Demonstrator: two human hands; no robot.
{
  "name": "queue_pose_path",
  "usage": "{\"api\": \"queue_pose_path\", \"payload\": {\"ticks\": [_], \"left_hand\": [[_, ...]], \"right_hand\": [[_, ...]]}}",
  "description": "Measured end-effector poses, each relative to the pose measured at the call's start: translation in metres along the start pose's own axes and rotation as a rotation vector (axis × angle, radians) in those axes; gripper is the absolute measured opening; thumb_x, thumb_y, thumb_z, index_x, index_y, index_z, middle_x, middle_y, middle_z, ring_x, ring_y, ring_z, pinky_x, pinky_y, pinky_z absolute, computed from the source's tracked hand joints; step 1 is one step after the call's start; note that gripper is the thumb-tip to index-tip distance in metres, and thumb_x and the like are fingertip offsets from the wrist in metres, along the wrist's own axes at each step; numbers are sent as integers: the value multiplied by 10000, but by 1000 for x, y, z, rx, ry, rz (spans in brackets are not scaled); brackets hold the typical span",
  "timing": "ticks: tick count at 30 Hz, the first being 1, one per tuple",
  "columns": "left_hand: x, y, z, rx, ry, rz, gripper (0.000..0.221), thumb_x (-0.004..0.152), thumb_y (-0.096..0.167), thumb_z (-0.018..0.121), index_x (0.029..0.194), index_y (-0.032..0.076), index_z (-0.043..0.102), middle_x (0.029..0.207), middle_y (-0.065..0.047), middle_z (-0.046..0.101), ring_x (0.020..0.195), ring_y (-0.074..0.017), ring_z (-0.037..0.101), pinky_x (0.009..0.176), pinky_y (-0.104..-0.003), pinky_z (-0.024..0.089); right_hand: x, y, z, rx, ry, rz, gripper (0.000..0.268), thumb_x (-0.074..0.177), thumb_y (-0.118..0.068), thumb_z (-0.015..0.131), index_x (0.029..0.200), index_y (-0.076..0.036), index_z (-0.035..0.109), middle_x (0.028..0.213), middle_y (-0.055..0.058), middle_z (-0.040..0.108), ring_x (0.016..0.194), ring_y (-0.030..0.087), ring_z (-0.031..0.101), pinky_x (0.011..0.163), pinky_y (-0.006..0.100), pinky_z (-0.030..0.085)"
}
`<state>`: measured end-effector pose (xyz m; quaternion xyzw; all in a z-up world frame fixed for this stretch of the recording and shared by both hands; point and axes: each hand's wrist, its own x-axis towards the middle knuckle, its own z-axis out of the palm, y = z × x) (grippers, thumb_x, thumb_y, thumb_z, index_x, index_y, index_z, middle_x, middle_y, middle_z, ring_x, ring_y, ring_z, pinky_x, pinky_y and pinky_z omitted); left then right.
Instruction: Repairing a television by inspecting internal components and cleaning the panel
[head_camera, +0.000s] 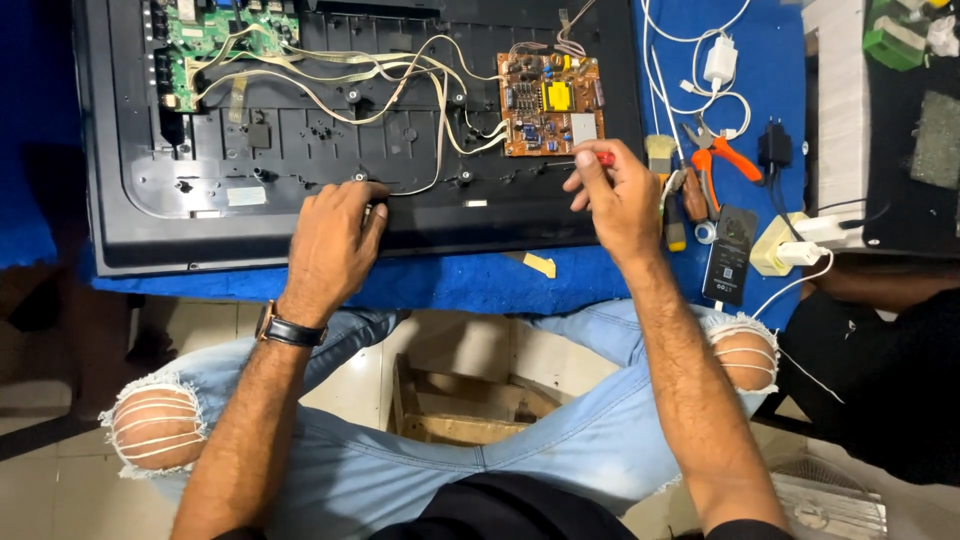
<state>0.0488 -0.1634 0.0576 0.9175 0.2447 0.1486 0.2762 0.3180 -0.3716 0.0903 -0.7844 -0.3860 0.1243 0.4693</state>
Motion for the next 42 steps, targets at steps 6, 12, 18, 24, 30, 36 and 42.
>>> {"api": "queue_pose_path", "payload": {"ticks": [6,12,18,24,30,36,42], "left_hand": [[0,0,1,29,18,9,172,1077,234,560,1196,161,661,1017,-49,693,966,-270,658,890,-423,476],[1,-2,1,97,25,81,158,1037,221,618,1171,153,668,976,-94,683,952,-329,653,853,-458,492],[0,-10,1,41,45,150,162,1023,186,635,1174,153,682,986,-123,692,922,-384,660,819,-489,498],[0,1,-4,-60,48,152,212,981,48,623,1178,-8,676,1038,-160,675,864,-348,575,823,-438,456],[-4,-20,11,97,63,157,224,1023,87,640,1226,30,716,1015,-153,670,860,-366,571,824,-440,452],[-5,-44,26,264,54,103,243,1079,180,640,1280,101,751,1024,-127,703,917,-351,629,898,-417,500],[-4,-51,29,250,20,77,234,1069,171,647,1263,84,745,1048,-145,715,919,-338,655,885,-407,508]], "right_hand": [[12,3,7,-111,2,-32,204,1092,-263,595,1078,-88,698,722,100,717,542,189,685,519,307,550],[28,-4,25,-277,150,-80,259,995,-232,705,950,20,743,828,278,686,797,485,708,672,512,572],[30,16,42,-187,183,181,331,979,-391,636,838,-118,762,557,55,669,623,272,727,638,401,568],[27,29,32,-3,96,217,429,950,-419,591,858,-28,742,702,58,727,557,163,714,549,294,561],[23,14,28,-165,54,222,476,928,-488,540,981,-82,782,677,41,737,571,188,668,553,325,514],[19,14,31,-212,108,66,434,937,-448,547,902,-58,732,793,86,732,622,246,668,601,374,517],[18,19,35,-206,70,34,494,968,-456,499,1014,-25,736,766,110,734,641,265,694,589,378,525]]}}
